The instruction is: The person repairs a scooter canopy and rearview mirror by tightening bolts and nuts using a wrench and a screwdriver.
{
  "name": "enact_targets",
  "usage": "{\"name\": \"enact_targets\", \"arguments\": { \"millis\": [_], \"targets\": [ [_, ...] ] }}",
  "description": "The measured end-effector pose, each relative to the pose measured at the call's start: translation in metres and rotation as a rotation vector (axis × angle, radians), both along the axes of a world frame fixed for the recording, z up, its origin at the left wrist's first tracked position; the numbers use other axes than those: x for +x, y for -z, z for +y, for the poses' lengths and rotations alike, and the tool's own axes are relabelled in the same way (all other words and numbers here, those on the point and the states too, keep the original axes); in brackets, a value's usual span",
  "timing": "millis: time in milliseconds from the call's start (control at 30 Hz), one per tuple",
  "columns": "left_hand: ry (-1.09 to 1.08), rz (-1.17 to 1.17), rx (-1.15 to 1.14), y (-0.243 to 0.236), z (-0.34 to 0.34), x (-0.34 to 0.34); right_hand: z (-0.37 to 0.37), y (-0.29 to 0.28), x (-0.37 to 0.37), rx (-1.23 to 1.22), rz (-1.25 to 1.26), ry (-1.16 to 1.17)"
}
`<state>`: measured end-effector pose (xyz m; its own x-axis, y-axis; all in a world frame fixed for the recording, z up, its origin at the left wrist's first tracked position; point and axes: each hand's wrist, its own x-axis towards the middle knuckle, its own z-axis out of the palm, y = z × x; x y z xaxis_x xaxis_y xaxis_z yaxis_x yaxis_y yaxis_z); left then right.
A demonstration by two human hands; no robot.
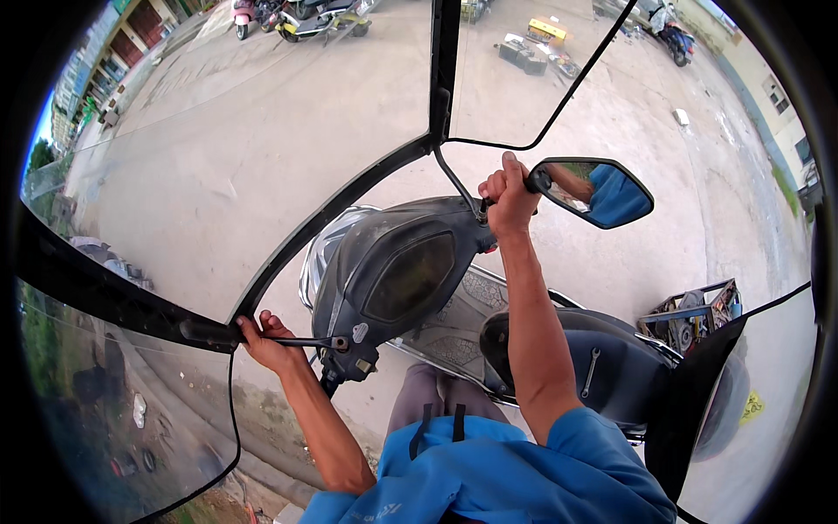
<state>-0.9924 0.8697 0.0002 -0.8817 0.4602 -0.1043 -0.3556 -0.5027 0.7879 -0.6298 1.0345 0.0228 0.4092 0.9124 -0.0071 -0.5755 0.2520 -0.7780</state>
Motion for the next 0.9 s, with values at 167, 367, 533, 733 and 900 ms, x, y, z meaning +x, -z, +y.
{"name": "enact_targets", "arguments": {
  "millis": [167,367,533,733,900],
  "targets": [
    [-0.007,-0.012,0.000,-0.002,0.006,0.004,0.028,0.011,0.058,-0.036,0.248,-0.696],
    [-0.036,0.081,-0.106,-0.008,0.001,0.005,0.001,-0.023,-0.005,-0.239,-0.115,0.223],
    [-0.089,0.098,-0.099,-0.015,0.007,0.014,0.018,-0.011,-0.007,-0.277,-0.217,0.276],
    [-0.080,0.089,-0.047,-0.006,0.009,0.008,0.032,-0.020,0.010,-0.322,-0.119,-0.143],
    [-0.095,0.047,-0.041,0.000,0.006,0.003,0.040,-0.025,0.017,-0.322,-0.137,-0.476]
  ]
}}
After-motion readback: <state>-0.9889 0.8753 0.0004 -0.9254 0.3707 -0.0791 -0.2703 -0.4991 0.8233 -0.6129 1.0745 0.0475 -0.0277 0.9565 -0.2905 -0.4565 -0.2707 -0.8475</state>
